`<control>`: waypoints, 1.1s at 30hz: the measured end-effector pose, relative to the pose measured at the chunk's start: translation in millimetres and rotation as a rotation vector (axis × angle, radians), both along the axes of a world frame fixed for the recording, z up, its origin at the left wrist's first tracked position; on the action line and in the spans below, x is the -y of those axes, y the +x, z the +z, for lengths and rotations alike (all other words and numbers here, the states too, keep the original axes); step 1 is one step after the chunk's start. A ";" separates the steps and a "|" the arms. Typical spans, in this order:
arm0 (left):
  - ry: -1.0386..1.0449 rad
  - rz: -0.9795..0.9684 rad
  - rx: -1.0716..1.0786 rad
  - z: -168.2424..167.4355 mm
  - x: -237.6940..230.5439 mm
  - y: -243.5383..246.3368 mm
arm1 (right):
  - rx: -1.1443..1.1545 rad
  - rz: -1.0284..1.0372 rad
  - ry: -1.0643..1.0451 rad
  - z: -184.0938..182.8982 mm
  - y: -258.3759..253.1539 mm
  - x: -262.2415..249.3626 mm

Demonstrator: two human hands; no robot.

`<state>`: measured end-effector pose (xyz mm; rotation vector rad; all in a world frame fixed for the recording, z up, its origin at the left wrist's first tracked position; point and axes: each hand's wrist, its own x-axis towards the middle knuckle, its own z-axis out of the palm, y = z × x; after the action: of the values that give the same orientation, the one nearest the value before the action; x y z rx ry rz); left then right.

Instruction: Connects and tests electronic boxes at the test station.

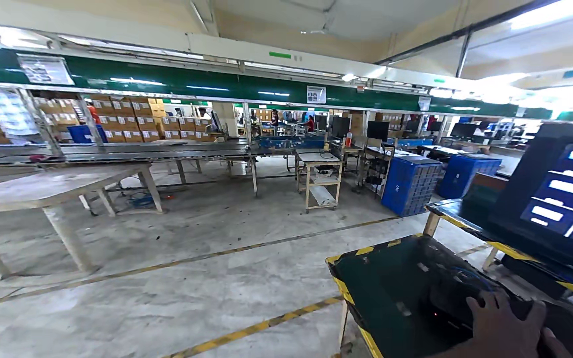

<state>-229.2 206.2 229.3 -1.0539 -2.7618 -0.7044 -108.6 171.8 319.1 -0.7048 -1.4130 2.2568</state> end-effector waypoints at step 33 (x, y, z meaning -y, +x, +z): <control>1.181 0.190 0.797 -4.5 30.6 -45.3 | -0.272 -0.207 0.081 -177.2 -57.2 -126.7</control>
<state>-274.5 175.6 224.8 -0.2311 -2.0168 -2.6166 -165.8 298.6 141.9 -0.4728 -1.2334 2.0342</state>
